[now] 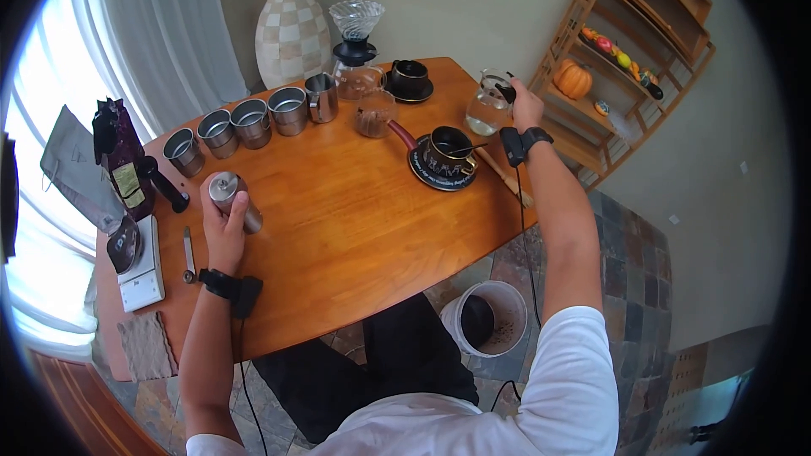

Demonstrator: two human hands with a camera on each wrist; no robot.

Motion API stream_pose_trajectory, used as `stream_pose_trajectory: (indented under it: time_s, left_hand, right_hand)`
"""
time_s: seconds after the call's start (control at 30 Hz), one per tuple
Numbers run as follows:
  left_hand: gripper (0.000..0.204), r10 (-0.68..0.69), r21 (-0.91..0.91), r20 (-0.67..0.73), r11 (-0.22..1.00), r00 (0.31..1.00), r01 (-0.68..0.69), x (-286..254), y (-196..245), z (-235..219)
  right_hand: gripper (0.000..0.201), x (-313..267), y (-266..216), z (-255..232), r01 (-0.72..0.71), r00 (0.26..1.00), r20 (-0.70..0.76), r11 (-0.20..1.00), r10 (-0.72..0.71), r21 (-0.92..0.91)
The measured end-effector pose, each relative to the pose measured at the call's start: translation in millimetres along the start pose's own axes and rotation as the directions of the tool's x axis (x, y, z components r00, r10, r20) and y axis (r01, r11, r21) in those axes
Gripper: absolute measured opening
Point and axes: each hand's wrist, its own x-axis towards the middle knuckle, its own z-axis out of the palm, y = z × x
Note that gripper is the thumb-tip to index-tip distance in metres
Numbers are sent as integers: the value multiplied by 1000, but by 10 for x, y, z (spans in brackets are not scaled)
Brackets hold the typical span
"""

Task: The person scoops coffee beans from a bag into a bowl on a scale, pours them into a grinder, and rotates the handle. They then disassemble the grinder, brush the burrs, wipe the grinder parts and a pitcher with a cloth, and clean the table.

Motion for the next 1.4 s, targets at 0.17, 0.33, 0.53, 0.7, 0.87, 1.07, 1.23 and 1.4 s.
stream_pose_trajectory:
  time_s: [0.17, 0.33, 0.53, 0.7, 0.87, 1.07, 1.23, 1.4]
  left_hand:
    - [52, -13, 12, -7, 1000, 1000, 13, -3, 6, 13]
    - [55, 7, 35, -64, 999, 998, -5, -4, 5, 25]
    - [55, 3, 52, -60, 999, 998, 1, 4, -6, 13]
    - [55, -17, 15, -51, 1000, 999, 17, 0, 38, 14]
    - [54, -7, 29, -64, 1000, 998, 9, 1, 53, 12]
    - [51, 18, 29, -43, 999, 999, -16, 6, 159, 9]
    - [51, 46, 73, -52, 996, 998, -43, 8, 164, 8]
    - [49, 96, 131, -72, 988, 993, -87, 10, 114, 4]
  right_hand:
    - [36, -40, -311, 206, 40, 997, 62, 999, -40, 2]
    - [36, -251, -643, 526, 92, 967, 236, 996, -93, 15]
    - [32, -482, -789, 891, 67, 926, 372, 998, -62, -3]
    - [33, -589, -828, 1090, 91, 889, 455, 994, -55, -58]
    - [34, -580, -807, 1246, 162, 843, 534, 976, -59, -148]
    - [36, -787, -878, 1321, 227, 801, 597, 946, -48, -230]
    - [40, -787, -852, 1391, 292, 786, 618, 889, -14, -352]
    - [41, -672, -696, 1464, 373, 762, 642, 865, -80, -334]
